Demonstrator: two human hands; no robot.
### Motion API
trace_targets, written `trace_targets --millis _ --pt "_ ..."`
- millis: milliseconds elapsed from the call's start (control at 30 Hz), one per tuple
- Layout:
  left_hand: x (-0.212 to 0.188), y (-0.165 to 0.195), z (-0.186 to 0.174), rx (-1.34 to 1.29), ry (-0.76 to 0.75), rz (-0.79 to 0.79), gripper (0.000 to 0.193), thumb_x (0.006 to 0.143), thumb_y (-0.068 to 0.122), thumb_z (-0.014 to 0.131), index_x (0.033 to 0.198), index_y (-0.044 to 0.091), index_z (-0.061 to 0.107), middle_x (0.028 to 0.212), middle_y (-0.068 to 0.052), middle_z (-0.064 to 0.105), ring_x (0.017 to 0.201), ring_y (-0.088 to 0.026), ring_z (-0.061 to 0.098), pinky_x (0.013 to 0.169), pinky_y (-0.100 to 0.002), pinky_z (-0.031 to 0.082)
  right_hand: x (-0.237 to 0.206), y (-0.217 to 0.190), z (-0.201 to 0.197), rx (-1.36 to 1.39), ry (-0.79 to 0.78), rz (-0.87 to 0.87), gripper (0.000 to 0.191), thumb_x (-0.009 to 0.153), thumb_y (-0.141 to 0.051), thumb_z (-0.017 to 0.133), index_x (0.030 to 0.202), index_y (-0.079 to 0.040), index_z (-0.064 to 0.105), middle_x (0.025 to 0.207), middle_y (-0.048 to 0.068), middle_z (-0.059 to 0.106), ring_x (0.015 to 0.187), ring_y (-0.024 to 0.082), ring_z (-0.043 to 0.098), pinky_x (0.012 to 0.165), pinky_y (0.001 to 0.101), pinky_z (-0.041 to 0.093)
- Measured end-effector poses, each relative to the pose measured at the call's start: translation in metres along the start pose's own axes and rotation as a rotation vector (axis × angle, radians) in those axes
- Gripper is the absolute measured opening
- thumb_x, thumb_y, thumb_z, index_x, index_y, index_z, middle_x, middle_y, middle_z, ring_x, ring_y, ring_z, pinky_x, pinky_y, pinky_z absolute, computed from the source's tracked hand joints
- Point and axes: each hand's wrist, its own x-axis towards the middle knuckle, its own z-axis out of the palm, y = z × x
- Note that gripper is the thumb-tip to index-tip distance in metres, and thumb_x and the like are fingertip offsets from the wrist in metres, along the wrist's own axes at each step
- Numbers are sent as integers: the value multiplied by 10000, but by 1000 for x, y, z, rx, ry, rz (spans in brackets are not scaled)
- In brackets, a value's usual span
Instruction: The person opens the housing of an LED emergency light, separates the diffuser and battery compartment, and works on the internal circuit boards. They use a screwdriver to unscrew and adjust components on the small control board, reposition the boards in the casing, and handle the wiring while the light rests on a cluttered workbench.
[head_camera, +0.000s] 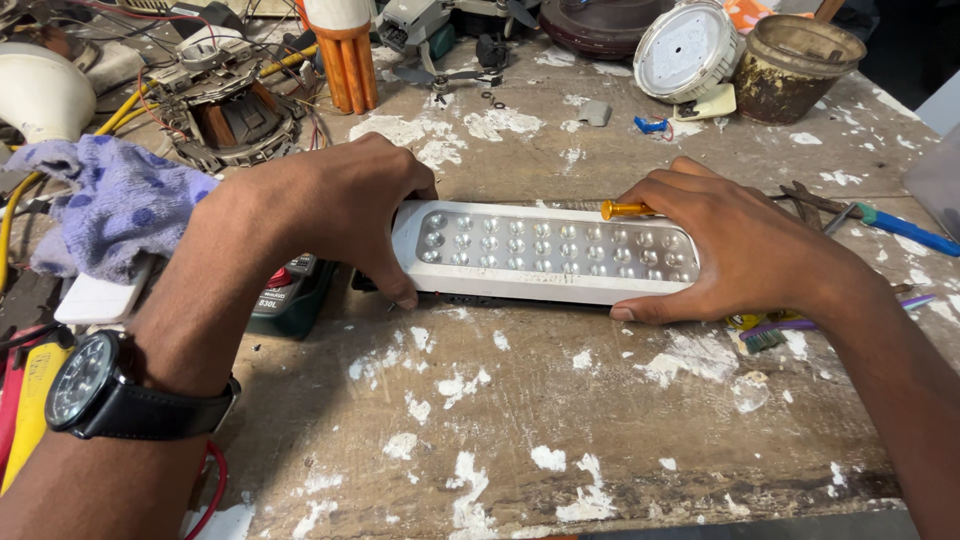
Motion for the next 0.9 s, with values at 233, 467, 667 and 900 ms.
trace_targets --millis 233,467,667,900 --pt "3 -4 5 46 4 -1 655 563 294 972 1123 62 726 1011 -108 766 927 -261 736 824 -378 587 3 1 3 -16 -7 32 1115 466 -747 903 1333 -113 604 1087 78 609 1101 240 604 943 469 542" --pt "8 -8 10 137 92 117 755 516 348 986 1117 7 681 1023 -141 701 994 -287 656 878 -387 549 2 3 3 0 7 38 1096 452 -734 912 1322 -132 625 1055 75 614 1057 240 614 919 464 551" --pt "4 -4 4 42 -12 -34 714 569 367 998 1138 53 703 1038 -115 751 944 -262 727 857 -370 583 3 21 8 12 15 113 1129 446 -719 932 1386 -178 617 1061 104 594 1042 281 646 896 481 575" --pt "3 -5 1 -14 -23 -17 714 554 360 992 1140 62 713 992 -119 785 882 -269 766 819 -365 607 -3 57 2 84 -36 63 1166 456 -666 978 1443 -218 549 1257 146 653 1181 338 656 998 527 542"
